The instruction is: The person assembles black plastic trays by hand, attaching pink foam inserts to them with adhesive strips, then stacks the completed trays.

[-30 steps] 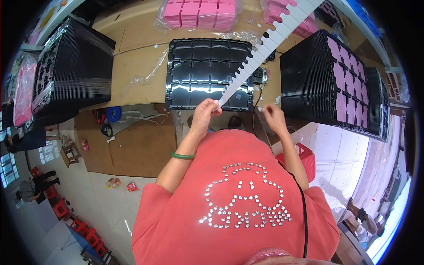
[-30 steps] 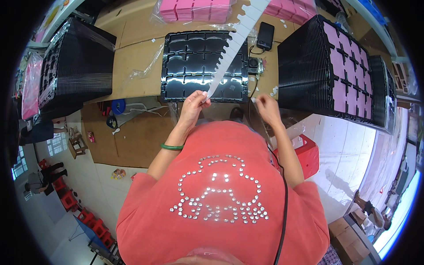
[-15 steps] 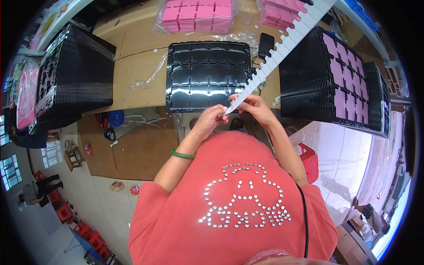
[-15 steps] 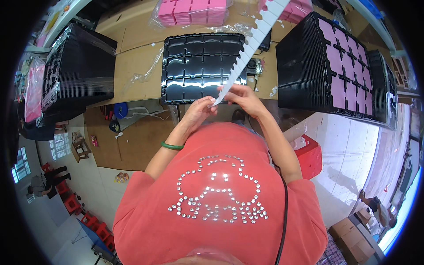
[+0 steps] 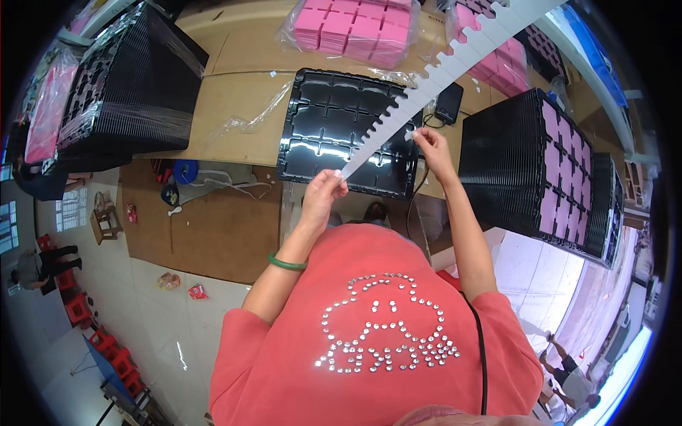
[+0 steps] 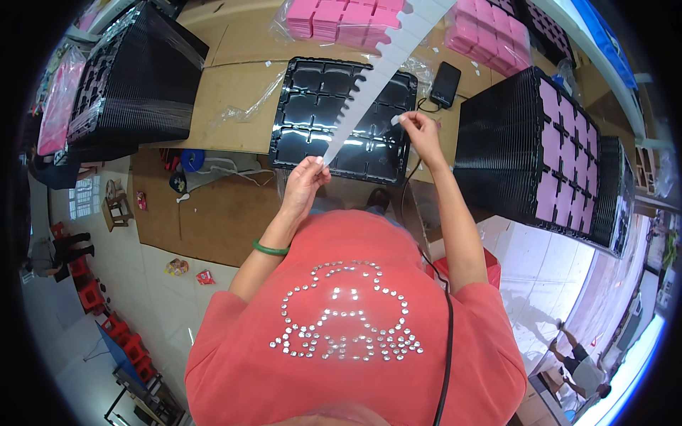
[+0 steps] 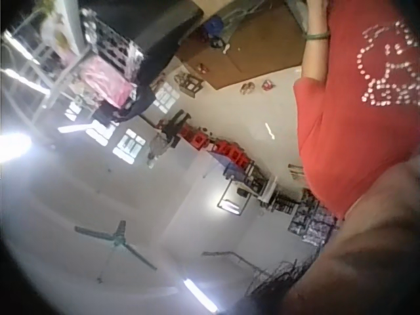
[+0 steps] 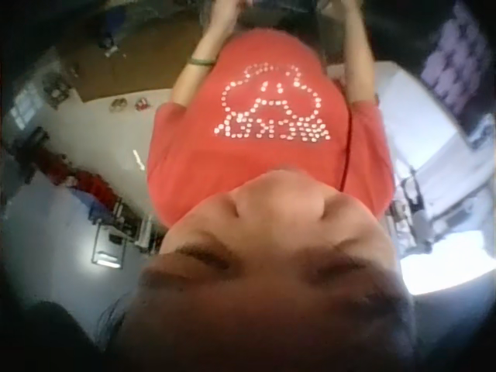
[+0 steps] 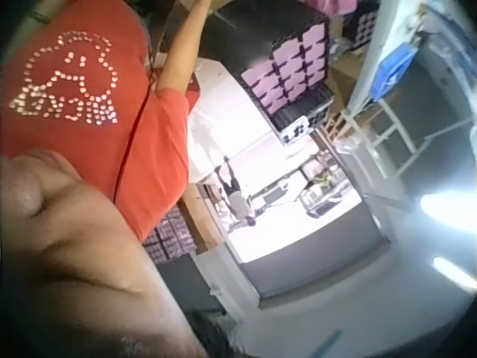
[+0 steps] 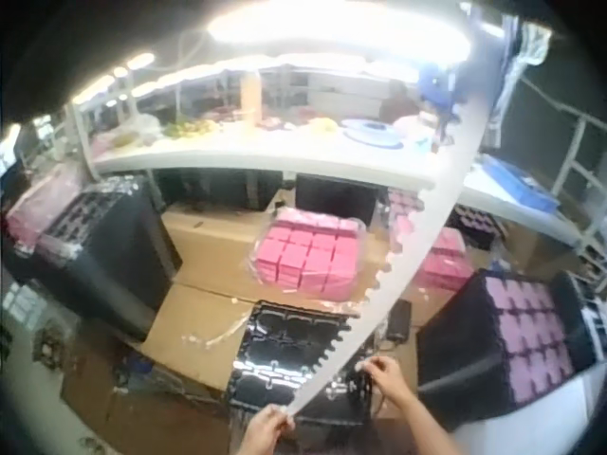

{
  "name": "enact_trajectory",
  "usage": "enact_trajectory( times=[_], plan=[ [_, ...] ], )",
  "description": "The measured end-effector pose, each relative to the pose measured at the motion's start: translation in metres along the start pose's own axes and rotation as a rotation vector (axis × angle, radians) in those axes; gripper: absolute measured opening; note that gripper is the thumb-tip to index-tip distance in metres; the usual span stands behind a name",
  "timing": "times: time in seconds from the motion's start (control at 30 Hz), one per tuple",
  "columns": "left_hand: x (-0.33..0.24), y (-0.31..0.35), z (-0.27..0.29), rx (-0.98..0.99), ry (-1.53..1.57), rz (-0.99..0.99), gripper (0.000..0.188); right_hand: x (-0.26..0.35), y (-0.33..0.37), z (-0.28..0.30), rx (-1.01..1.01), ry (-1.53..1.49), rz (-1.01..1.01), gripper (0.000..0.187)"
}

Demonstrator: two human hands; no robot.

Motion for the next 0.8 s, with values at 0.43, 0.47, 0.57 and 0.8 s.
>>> enact_trajectory(
  times=[0.43, 0.47, 0.57, 0.8],
  plan=[
    [-0.016, -0.011, -0.003, -0.011, -0.219, -0.041, 0.019, -0.051, -0.095, 0.011, -0.395, 0.825, 0.42, 0.019],
    [-0.016, -0.014, -0.006, -0.005, -0.234, -0.047, 0.02, -0.041, -0.079, 0.02, -0.365, 0.814, 0.355, 0.021],
    [-0.022, -0.019, -0.002, -0.022, -0.237, -0.082, 0.02, 0.016, 0.018, 0.037, -0.293, 0.657, 0.163, 0.023],
    [-0.023, -0.051, -0.034, 0.192, -0.169, -0.138, 0.016, -0.053, 0.187, 0.07, 0.261, 1.576, -0.323, 0.019]
  ],
)
Point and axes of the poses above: each hand's wrist, its own y-axis away from the middle knuckle, its own z-axis out of the back of the hand, x = y × z, the point moved 6 cm from there along -y, towards the middle knuckle, and after that the axes turned 8 degrees about y, right-handed, at the moved point
